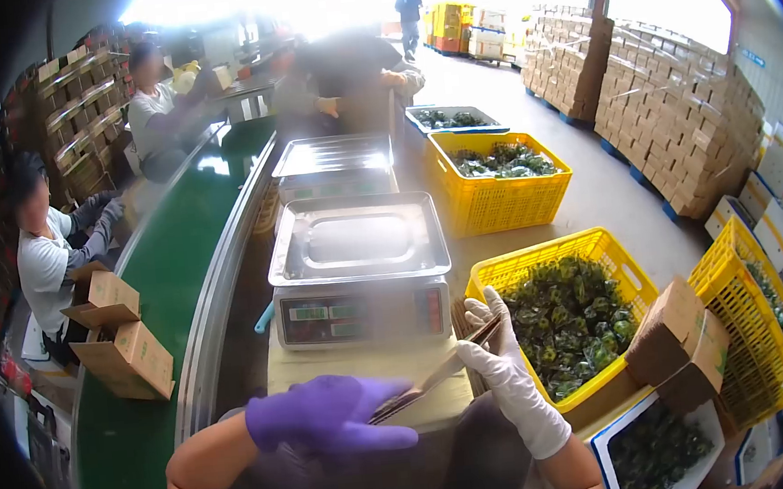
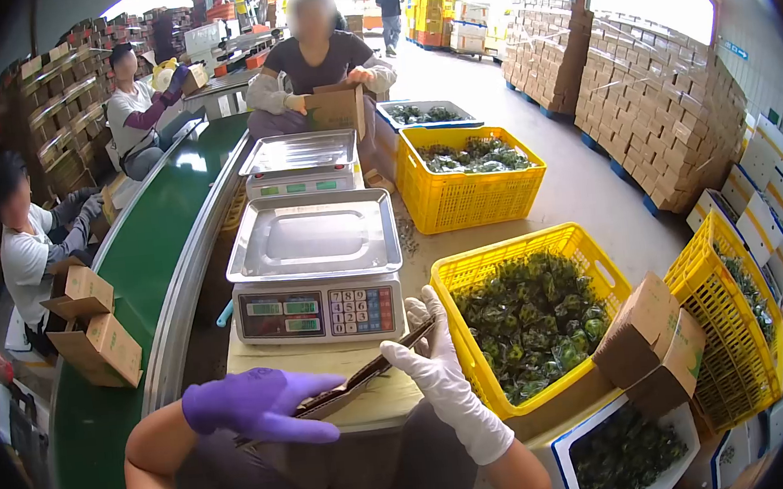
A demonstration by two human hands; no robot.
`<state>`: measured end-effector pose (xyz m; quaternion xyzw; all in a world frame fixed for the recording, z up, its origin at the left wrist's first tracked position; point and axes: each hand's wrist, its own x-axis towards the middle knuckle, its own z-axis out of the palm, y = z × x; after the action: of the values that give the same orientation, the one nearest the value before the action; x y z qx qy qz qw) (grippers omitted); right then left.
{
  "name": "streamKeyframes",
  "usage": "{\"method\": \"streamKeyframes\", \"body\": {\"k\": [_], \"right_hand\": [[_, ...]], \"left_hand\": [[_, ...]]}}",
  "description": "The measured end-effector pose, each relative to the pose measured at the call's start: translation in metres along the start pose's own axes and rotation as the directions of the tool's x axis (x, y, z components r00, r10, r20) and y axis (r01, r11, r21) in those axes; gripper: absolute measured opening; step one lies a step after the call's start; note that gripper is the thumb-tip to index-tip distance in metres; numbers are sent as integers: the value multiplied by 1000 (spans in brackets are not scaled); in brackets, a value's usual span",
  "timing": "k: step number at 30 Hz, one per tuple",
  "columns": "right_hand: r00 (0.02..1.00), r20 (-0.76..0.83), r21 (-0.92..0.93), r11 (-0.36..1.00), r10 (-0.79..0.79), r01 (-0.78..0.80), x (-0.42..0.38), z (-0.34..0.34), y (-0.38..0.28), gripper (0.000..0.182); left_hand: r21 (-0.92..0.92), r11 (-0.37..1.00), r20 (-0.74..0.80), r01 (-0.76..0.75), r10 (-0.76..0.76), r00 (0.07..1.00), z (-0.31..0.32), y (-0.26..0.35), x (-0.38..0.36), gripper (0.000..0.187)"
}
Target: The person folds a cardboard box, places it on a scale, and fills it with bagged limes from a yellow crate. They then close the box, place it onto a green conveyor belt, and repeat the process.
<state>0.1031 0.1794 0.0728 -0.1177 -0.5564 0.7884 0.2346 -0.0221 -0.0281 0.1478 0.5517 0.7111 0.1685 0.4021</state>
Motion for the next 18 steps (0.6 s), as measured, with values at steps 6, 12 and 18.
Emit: {"method": "streamKeyframes", "body": {"k": [6,12,18], "right_hand": [[890,429,-270,962,156,-39,6,-26,-26,106],[937,237,-831,553,256,59,-4,-27,-73,40],[807,310,-929,-22,503,370,22,43,-93,43]], "left_hand": [[-55,996,-168,-72,62,984,-24,-29,-18,67],[-252,965,-467,-71,-57,882,-29,-35,-46,57],[773,595,-605,219,590,535,-5,-30,30,60]]}}
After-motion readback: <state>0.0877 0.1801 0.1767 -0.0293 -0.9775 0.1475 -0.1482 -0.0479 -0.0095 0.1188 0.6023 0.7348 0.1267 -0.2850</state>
